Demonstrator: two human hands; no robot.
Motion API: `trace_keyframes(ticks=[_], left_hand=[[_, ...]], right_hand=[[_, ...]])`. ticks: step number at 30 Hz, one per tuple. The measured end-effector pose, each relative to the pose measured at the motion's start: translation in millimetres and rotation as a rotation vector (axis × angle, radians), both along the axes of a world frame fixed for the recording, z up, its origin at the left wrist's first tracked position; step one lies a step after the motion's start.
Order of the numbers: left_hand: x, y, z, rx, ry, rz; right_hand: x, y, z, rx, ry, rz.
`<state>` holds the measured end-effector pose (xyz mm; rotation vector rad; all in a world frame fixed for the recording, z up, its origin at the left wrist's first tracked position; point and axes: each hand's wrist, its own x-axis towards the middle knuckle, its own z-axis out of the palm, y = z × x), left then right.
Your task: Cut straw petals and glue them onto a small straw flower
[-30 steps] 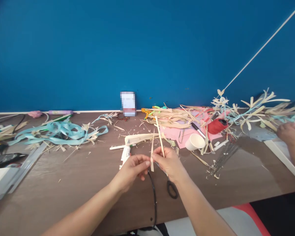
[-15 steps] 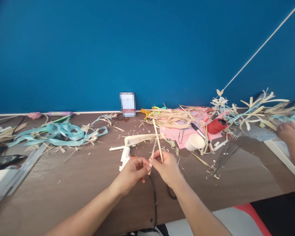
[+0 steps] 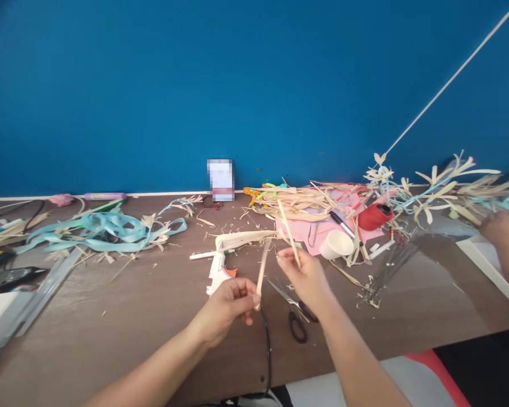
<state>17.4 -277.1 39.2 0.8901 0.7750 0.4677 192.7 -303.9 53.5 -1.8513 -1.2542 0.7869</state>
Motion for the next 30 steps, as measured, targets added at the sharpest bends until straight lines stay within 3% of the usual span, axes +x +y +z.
trace_keyframes(ticks=[6,10,14,18,20,22,26,30], left_hand=[[-10,3,-1.0,-0.021,-0.015,0.093],[-10,6,-1.0,-0.028,-0.026,0.106],[-8,5,-2.1,-0.020,-0.025,0.094],[-6,4,-2.1,0.057,0.032,0.092],[-4,3,-1.7,0.106,0.079,0.075],[-2,1,-1.7,0.158,0.108,0.048],[0,-1,-4.3,0.323,0.121,0.033],[-1,-4,-7.6,0.482,0.174,0.057]], right_hand=[[39,-26,-28.9,-0.189,-0.626,-0.050],[48,-34,-52.7,-0.200,-0.679,-0.074],[54,-34,-60.8,-0.139,-0.639,-0.087],[37,-39,-47.9,-0.105,-0.447,-0.021],[16,-42,-33.4,-0.103,-0.203,0.055],[-7,-44,-16.3,-0.098,-0.087,0.155],[-38,-42,9.2,-0.068,-0.114,0.275],[-43,-37,11.5,-0.064,-0.153,0.273]])
